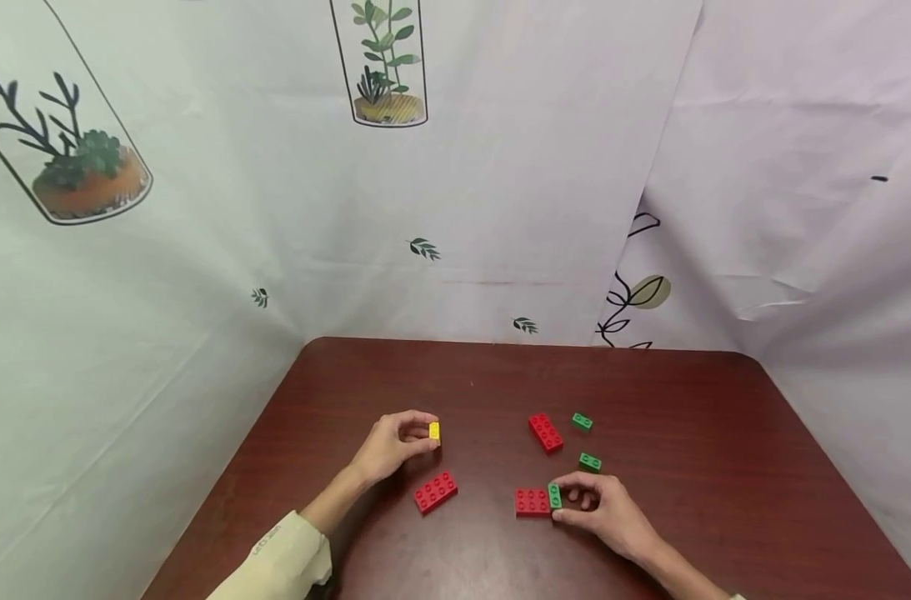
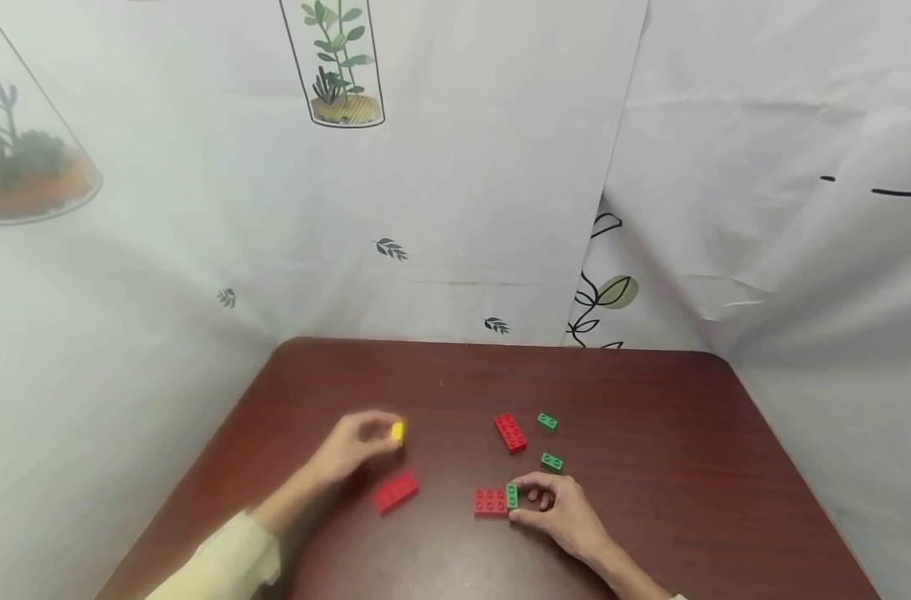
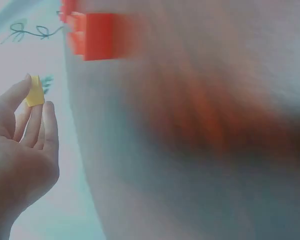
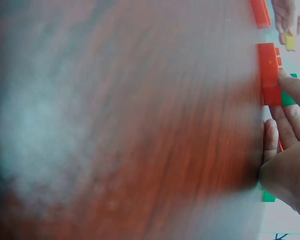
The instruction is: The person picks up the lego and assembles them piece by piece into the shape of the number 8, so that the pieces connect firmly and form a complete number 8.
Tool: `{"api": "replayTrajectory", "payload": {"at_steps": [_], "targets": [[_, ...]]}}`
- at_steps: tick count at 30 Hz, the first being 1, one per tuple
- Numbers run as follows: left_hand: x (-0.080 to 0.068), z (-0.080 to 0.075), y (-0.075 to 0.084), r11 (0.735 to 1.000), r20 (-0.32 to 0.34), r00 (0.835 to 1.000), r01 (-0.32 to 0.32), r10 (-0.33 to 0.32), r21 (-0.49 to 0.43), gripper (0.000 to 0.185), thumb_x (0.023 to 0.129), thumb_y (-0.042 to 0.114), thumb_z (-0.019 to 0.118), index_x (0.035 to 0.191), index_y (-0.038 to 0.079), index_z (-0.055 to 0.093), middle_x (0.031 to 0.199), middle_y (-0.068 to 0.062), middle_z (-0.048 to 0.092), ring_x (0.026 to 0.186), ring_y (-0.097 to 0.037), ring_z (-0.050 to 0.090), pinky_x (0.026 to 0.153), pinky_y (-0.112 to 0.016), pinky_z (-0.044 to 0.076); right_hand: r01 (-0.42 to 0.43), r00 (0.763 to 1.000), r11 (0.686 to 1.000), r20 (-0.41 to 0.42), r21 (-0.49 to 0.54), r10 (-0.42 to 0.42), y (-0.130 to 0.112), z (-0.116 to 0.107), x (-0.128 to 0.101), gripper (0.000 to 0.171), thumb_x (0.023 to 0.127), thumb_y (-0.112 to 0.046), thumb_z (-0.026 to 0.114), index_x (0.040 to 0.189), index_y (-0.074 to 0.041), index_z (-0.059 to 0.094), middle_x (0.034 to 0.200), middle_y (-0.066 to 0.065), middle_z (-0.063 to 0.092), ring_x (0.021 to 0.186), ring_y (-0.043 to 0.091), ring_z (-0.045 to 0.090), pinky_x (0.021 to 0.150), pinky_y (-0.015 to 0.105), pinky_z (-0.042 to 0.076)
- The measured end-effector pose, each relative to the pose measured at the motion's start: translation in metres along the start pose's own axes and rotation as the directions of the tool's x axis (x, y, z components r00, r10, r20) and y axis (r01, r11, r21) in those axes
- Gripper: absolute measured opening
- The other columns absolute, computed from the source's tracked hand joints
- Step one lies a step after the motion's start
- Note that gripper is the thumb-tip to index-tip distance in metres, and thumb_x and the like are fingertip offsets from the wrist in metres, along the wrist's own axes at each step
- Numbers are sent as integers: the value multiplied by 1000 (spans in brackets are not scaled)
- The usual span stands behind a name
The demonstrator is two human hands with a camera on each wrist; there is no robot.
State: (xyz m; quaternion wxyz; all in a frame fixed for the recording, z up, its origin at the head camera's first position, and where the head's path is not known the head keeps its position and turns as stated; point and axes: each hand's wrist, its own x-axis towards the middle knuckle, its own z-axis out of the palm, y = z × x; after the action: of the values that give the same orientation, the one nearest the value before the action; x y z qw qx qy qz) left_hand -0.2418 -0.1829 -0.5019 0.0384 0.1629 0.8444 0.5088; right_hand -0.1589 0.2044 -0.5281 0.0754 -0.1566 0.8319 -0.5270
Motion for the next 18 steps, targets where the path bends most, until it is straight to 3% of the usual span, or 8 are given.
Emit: {"api": "replayTrajectory", "payload": {"at_steps": [8,13,18], "targets": [[12,3,37,998,-8,998,-56,56,-20,37,91,11,86,126,11,76,116,-5,75,99,-23,73,86,-30,60,15,1000,1000,-8,-16,-15,1,1,-1,33,89,-21,88,117,-9,77,96,6,65,78,9,55,67,26,48],[14,16,55,992,49,991,-120,122,-48,37,92,11,85,128,9,75,116,-6,75,99,-23,72,86,-28,59,15,1000,1000,-8,-23,-16,1,1,-1,33,89,-21,88,117,-9,77,96,5,66,79,9,55,67,26,48],[11,34,68,987,112,983,-133,143,-92,39,93,15,85,131,10,74,120,-1,74,101,-21,71,90,-31,58,9,1000,1000,-5,-21,-9,1,1,-1,32,89,-21,88,117,-9,77,96,4,66,79,9,55,68,26,48]]}}
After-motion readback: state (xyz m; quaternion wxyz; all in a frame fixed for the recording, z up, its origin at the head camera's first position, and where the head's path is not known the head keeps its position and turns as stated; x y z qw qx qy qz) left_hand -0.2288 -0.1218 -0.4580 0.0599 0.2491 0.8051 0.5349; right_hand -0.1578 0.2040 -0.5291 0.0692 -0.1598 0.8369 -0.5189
